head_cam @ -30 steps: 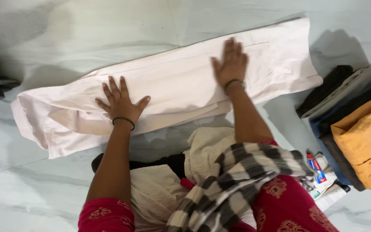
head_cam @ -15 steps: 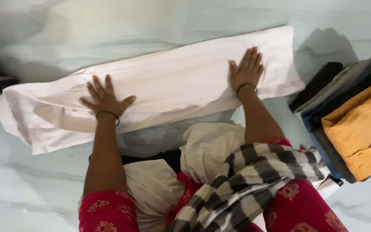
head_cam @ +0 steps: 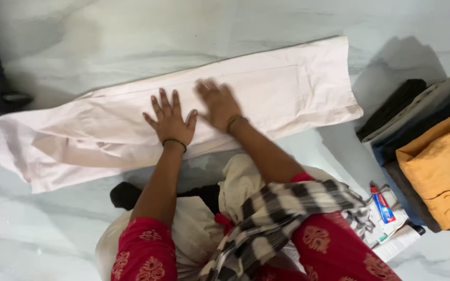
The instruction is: The person spreads a large white cloth on the floor, smooths it, and folds it into a compact rectangle by hand.
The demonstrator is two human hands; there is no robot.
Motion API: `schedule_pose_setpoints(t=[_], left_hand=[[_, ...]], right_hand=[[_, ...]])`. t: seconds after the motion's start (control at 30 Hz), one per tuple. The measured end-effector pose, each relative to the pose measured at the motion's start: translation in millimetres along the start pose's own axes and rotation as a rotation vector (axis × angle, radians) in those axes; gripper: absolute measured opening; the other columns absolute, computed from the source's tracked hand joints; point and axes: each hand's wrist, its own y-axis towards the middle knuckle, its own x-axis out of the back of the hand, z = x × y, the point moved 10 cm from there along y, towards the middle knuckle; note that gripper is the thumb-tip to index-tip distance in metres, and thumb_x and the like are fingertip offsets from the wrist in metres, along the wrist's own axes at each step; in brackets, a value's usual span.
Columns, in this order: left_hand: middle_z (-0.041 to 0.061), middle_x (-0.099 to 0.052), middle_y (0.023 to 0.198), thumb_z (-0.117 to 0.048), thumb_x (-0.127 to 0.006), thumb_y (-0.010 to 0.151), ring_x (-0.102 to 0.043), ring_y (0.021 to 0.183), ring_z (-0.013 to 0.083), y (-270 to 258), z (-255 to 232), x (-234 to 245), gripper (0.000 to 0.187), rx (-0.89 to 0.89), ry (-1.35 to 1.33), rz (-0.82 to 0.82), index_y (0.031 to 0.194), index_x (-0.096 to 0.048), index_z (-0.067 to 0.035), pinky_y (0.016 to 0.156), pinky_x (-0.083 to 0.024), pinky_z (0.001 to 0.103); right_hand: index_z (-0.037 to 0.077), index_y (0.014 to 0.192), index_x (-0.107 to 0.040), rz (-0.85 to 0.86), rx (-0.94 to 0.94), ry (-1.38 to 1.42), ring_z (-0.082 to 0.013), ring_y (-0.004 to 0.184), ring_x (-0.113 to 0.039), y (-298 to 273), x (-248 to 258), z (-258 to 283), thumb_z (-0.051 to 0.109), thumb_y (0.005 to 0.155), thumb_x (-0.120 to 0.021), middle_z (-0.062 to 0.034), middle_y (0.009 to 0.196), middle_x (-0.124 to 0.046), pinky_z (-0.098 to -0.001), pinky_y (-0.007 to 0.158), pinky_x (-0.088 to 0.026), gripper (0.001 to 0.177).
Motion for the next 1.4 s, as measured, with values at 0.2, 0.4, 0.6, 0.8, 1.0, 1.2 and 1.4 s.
schedule_pose_setpoints(t=[0.2,0.4,0.6,0.8,1.0,1.2,1.4], left_hand=[[0.011,0.001,0.173,-0.07,-0.039,0.097,0.005,0.159,0.0359,-14,-2,25,0.09,0.008,-0.035,-0.061,0.166,-0.015,-0.018,0.121,0.006,0.068],[0.01,0.002,0.173,-0.069,-0.04,0.095,0.004,0.158,0.0346,-15,-1,22,0.091,0.018,-0.04,-0.059,0.166,-0.016,-0.018,0.121,0.006,0.067],[0.01,0.003,0.173,-0.07,-0.039,0.095,0.005,0.158,0.0348,-12,-3,23,0.091,0.021,-0.018,-0.053,0.166,-0.015,-0.017,0.121,0.005,0.067],[0.011,0.005,0.173,-0.069,-0.04,0.096,0.007,0.158,0.0355,-14,-4,22,0.092,0.019,0.005,-0.044,0.166,-0.013,-0.016,0.121,0.005,0.068],[0.012,0.006,0.172,-0.065,-0.05,0.085,0.009,0.156,0.0346,-11,-2,19,0.104,0.005,0.135,-0.044,0.168,-0.012,-0.015,0.118,0.007,0.066],[0.012,0.004,0.173,-0.07,-0.042,0.095,0.008,0.159,0.0348,-14,-1,17,0.095,0.012,-0.012,-0.03,0.166,-0.016,-0.014,0.121,0.008,0.067],[0.01,0.005,0.173,-0.072,-0.038,0.094,0.008,0.159,0.0337,-15,0,20,0.094,0.034,-0.011,0.002,0.167,-0.015,-0.016,0.122,0.009,0.066]], right_hand=[[0.004,0.164,-0.018,-0.125,-0.376,-0.093,-0.0335,0.156,-0.016,-40,42,-166,0.053,0.102,-0.048,-0.0141,0.172,-0.016,-0.0542,0.124,-0.018,0.084],[0.008,0.166,-0.005,-0.131,-0.697,-0.103,-0.0301,0.16,-0.003,-96,49,-281,0.055,0.106,-0.028,-0.0091,0.174,0.001,-0.0536,0.127,-0.012,0.079],[0.006,0.167,-0.001,-0.236,-1.049,0.063,-0.0296,0.161,0.003,-141,39,-349,0.057,0.109,-0.023,-0.0103,0.175,0.006,-0.0518,0.13,-0.006,0.08],[0.002,0.164,-0.01,-0.356,-0.662,-0.051,-0.0315,0.161,-0.007,-48,36,-229,0.067,0.104,-0.04,-0.0186,0.172,-0.007,-0.0525,0.131,-0.008,0.093],[0.003,0.158,-0.016,-0.085,0.074,0.069,-0.0373,0.153,-0.011,-6,-49,54,0.06,0.096,-0.051,-0.0186,0.167,-0.014,-0.0573,0.119,-0.01,0.091],[0.009,0.164,-0.015,0.023,-0.167,0.087,-0.0328,0.159,-0.009,-57,-31,-57,0.057,0.093,-0.059,-0.0123,0.171,-0.013,-0.0592,0.125,-0.007,0.097],[0.008,0.166,-0.005,-0.023,-0.359,-0.106,-0.0296,0.159,-0.001,-140,23,-210,0.046,0.105,-0.037,-0.0134,0.174,0.0,-0.0593,0.124,0.0,0.079]])
